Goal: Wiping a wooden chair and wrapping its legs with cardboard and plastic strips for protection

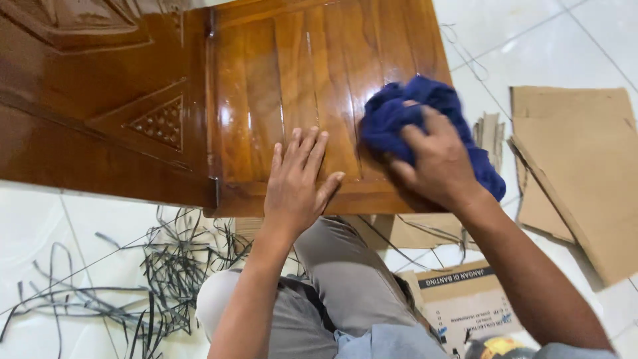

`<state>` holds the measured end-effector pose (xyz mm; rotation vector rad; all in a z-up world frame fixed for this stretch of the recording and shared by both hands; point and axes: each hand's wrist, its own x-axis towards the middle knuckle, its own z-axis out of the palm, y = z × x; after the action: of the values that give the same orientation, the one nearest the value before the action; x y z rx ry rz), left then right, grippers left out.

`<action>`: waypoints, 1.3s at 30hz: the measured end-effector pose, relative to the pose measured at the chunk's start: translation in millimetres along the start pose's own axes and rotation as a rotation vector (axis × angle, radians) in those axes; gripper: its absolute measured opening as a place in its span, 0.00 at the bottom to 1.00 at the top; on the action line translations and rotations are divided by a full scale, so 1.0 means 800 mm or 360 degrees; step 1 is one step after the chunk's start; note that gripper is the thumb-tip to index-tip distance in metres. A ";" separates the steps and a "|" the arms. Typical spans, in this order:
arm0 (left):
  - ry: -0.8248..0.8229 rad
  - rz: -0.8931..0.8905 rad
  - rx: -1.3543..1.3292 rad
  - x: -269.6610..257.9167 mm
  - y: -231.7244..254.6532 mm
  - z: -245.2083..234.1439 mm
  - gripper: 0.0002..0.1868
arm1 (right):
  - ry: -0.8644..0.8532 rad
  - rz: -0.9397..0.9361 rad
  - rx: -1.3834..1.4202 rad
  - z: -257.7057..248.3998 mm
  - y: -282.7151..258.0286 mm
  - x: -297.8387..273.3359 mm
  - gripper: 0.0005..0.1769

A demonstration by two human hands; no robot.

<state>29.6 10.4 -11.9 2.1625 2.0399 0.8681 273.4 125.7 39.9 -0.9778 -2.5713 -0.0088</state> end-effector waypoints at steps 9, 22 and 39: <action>-0.0237 0.0076 -0.0029 -0.007 0.014 -0.002 0.41 | 0.0000 -0.0082 0.0230 0.010 -0.013 -0.083 0.24; -0.0162 0.0111 0.0025 -0.021 0.029 0.011 0.39 | -0.0097 -0.0138 0.0119 0.003 0.038 -0.071 0.26; 0.0298 0.0510 0.0071 -0.023 0.141 0.093 0.20 | 0.0071 0.0632 0.0320 -0.016 0.114 -0.302 0.22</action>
<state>163.5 4.0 -36.3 2.5698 1.8269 1.1055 501.0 39.1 -46.2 -1.3674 -2.2424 0.3246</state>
